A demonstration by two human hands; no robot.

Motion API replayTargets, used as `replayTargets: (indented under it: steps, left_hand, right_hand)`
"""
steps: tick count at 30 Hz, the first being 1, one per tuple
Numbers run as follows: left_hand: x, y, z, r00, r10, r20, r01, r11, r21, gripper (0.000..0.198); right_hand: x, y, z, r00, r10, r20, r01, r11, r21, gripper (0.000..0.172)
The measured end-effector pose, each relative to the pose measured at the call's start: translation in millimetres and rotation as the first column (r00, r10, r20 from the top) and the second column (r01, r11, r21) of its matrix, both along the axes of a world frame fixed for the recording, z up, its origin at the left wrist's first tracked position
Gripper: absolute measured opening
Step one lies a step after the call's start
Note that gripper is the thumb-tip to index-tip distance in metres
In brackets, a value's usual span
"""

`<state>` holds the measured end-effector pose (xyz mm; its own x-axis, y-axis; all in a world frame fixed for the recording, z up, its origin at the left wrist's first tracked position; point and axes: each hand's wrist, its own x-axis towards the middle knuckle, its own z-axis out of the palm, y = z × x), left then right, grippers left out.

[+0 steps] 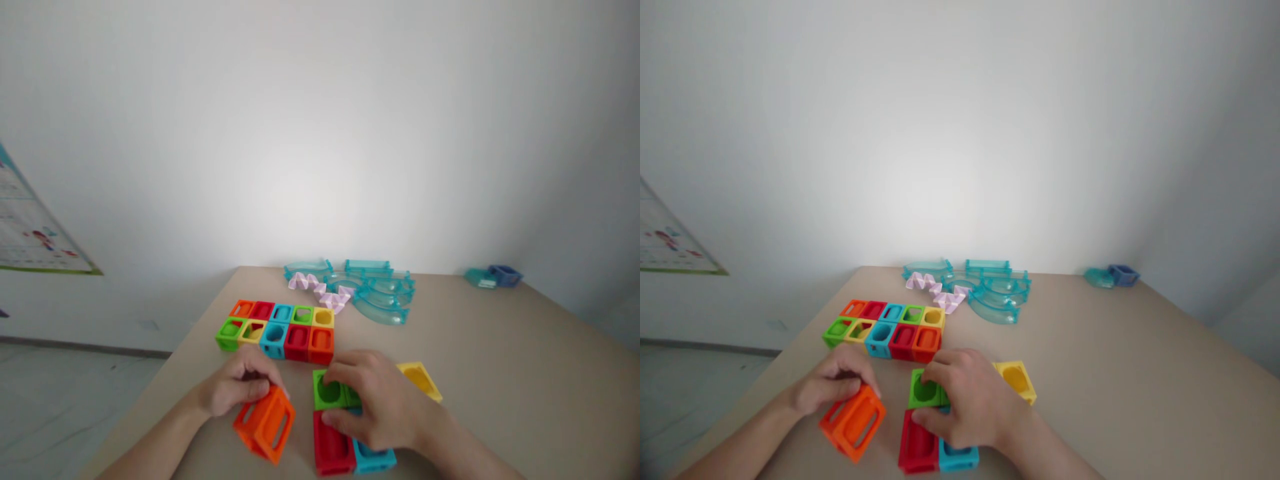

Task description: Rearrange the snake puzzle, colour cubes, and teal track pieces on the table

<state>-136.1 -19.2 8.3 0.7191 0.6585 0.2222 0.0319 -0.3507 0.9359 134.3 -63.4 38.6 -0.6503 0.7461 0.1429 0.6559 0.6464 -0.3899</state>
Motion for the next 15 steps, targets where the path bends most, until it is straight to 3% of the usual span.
replayTargets:
  steps: [2,4,6,7,9,10,12,15]
  left_hand:
    - [-13.0,2.7,4.3,0.931,0.254,0.264,-0.217,0.963,-0.161,0.028]
    - [-28.2,7.5,9.9,0.685,0.528,0.502,-0.417,0.849,-0.324,0.024]
    - [-42.0,13.6,15.5,0.429,0.647,0.630,-0.499,0.751,-0.432,0.032]
    - [-47.1,16.4,17.6,0.348,0.672,0.653,-0.519,0.719,-0.463,0.035]
    - [-51.9,20.1,19.1,0.288,0.709,0.644,-0.572,0.667,-0.478,0.033]
    - [-51.3,20.5,18.2,0.312,0.725,0.614,-0.602,0.651,-0.463,0.029]
    - [-44.8,18.6,13.7,0.467,0.724,0.507,-0.624,0.676,-0.391,0.021]
    - [-28.0,11.2,3.9,0.852,0.475,0.218,-0.433,0.875,-0.217,0.024]
  right_hand:
    - [0.3,0.1,0.4,1.000,-0.003,-0.001,0.003,1.000,-0.007,0.027]
    - [0.6,0.0,0.6,1.000,-0.006,0.002,0.006,1.000,-0.013,0.027]
    - [0.8,-0.4,1.2,1.000,-0.013,0.004,0.013,1.000,-0.017,0.027]
    - [0.8,-0.7,1.6,1.000,-0.017,0.005,0.017,1.000,-0.020,0.026]
    - [0.7,-1.3,2.3,1.000,-0.025,0.009,0.026,0.999,-0.022,0.026]
    - [0.5,-1.7,2.6,1.000,-0.028,0.011,0.029,0.999,-0.021,0.026]
    - [-0.2,-2.7,2.8,0.999,-0.033,0.010,0.034,0.999,-0.014,0.025]
    - [-1.3,-4.7,3.5,0.999,-0.045,-0.011,0.045,0.999,0.000,0.027]
